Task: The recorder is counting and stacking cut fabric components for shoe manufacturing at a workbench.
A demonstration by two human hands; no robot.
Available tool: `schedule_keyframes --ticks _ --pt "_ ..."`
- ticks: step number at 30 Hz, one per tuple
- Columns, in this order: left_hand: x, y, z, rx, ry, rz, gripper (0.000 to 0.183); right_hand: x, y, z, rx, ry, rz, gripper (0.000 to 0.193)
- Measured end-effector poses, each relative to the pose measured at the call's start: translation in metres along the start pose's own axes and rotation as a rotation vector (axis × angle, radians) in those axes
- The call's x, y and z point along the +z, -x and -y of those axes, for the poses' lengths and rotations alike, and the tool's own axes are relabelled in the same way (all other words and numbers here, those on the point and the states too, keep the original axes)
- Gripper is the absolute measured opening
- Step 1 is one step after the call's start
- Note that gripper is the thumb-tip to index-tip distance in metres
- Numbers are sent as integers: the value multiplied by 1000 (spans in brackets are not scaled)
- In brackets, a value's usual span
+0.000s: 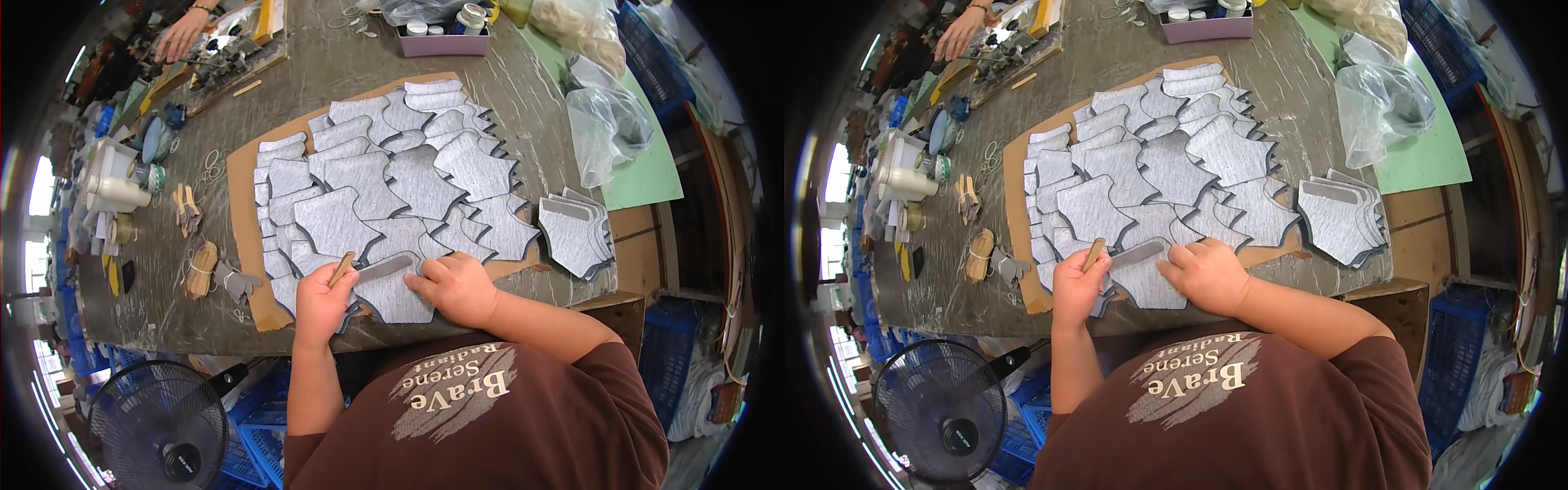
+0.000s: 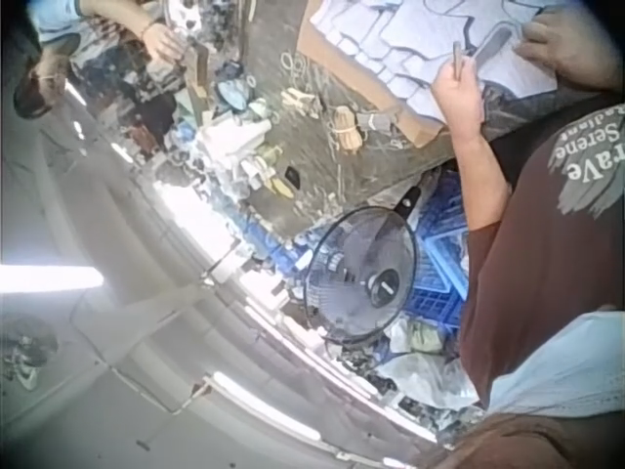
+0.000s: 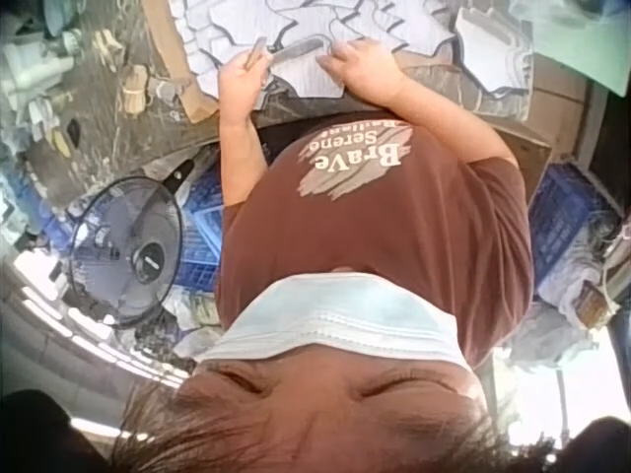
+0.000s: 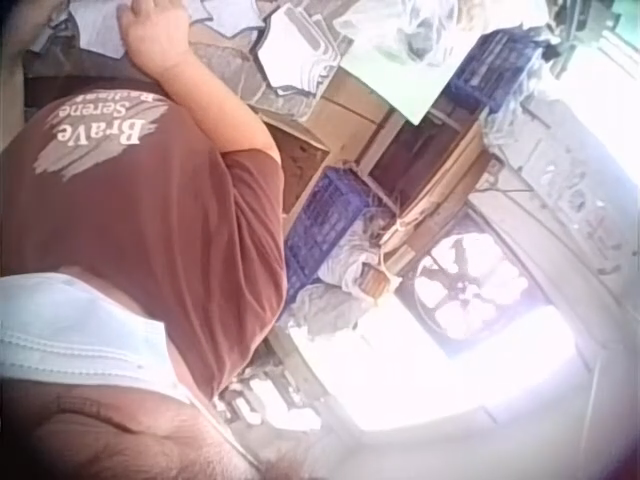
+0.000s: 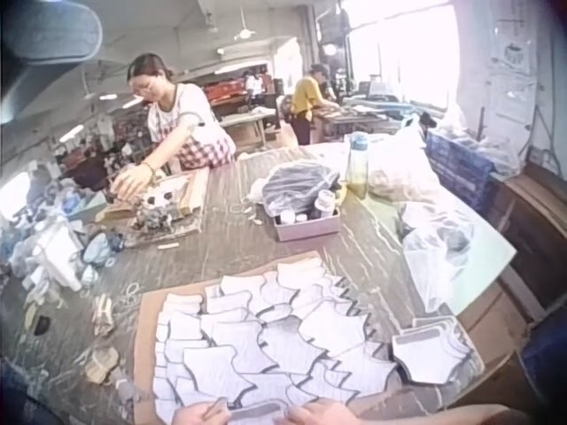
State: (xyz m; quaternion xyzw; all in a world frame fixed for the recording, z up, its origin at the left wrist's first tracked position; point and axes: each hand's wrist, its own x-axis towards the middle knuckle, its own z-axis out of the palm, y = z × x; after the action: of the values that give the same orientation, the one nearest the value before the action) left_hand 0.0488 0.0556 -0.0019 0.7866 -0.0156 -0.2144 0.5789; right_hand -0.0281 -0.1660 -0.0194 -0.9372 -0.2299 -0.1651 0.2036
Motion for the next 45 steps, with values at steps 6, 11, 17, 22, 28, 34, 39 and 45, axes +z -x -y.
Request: schedule_keyframes --ticks 6,11,17,22,28,34,39,45 --pt "1 -1 -1 -11 -29 -9 12 -2 -2 2 17 16 24 24" --pt "2 -1 -2 -13 -73 -21 13 0 -2 2 -36 83 -64 20" --pt "6 -1 -1 78 -138 -44 12 4 0 3 -56 121 -92 19" --pt "10 1 -4 91 -281 -95 16 1 1 5 -15 126 -27 18" --pt "17 6 -13 317 -617 -195 6 -1 -1 4 8 117 30 19" --pt "11 13 5 416 -80 -184 7 -2 -6 -2 255 -196 -218 48" --pt "14 22 2 151 360 -81 14 -6 -10 0 579 -717 -218 27" --pt "28 19 -13 56 757 70 21 -42 -9 -14 951 -1085 -311 10"
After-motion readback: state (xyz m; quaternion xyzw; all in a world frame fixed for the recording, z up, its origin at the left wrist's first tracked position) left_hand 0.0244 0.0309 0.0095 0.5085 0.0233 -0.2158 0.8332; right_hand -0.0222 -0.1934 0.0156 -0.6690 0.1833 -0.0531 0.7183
